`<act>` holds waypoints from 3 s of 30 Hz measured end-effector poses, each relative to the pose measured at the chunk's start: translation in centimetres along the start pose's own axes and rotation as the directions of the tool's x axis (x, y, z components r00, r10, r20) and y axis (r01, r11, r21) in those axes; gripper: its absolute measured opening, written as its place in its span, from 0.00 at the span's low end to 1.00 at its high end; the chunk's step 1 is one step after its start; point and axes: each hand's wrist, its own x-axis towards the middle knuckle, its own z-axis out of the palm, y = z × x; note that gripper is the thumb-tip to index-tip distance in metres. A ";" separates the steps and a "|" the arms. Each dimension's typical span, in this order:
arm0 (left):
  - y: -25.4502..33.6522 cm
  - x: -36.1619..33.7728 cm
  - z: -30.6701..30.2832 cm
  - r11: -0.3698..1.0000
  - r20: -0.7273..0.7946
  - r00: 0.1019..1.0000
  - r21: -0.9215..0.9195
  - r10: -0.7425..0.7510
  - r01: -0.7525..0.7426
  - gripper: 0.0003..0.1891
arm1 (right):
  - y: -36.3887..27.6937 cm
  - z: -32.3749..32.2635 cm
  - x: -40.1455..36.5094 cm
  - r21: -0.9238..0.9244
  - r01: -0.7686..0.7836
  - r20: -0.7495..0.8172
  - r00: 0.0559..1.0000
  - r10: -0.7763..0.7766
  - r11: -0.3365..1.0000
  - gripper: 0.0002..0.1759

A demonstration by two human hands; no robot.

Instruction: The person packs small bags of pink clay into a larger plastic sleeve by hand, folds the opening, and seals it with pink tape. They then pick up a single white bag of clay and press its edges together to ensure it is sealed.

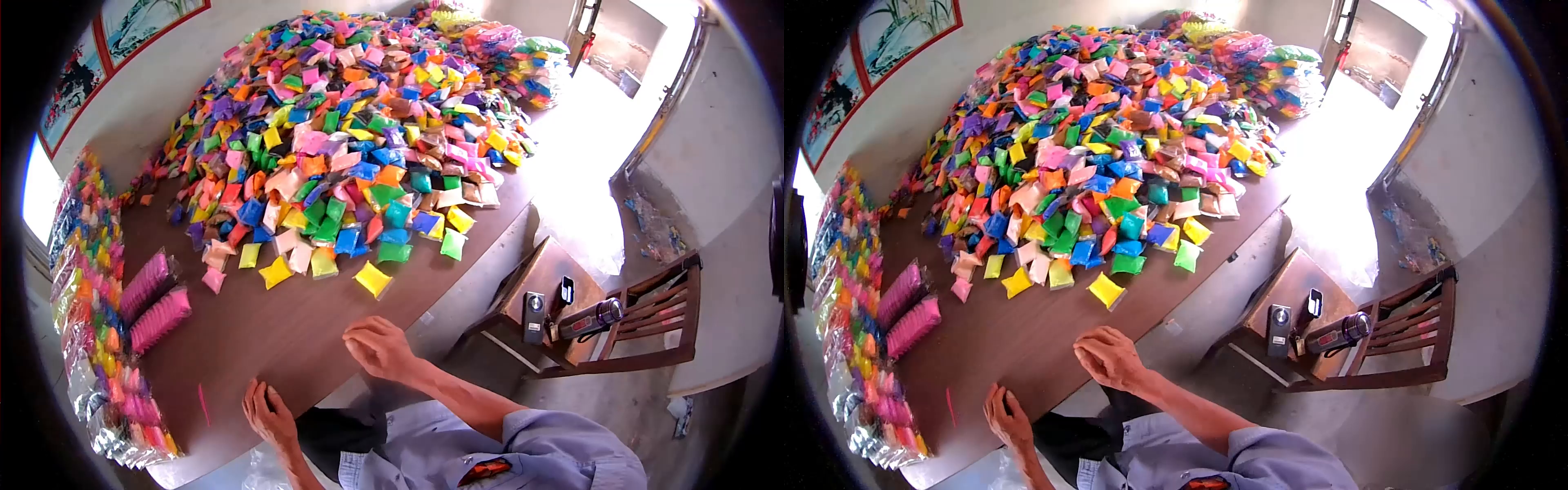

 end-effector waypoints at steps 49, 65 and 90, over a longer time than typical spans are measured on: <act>8.8 3.8 -1.9 0.721 0.456 0.880 -0.565 -0.132 0.401 0.22 | -1.9 1.9 4.1 0.211 -0.199 0.658 0.753 0.011 0.957 0.09; 5.4 2.4 1.0 0.745 0.327 0.916 -0.545 -0.234 0.385 0.21 | -1.5 5.9 2.6 0.151 -0.352 0.635 0.751 0.183 0.924 0.16; 5.9 3.2 -0.9 0.661 0.432 0.860 -0.567 -0.270 0.492 0.23 | -2.7 7.2 1.4 0.360 -0.392 0.510 0.842 0.174 0.846 0.13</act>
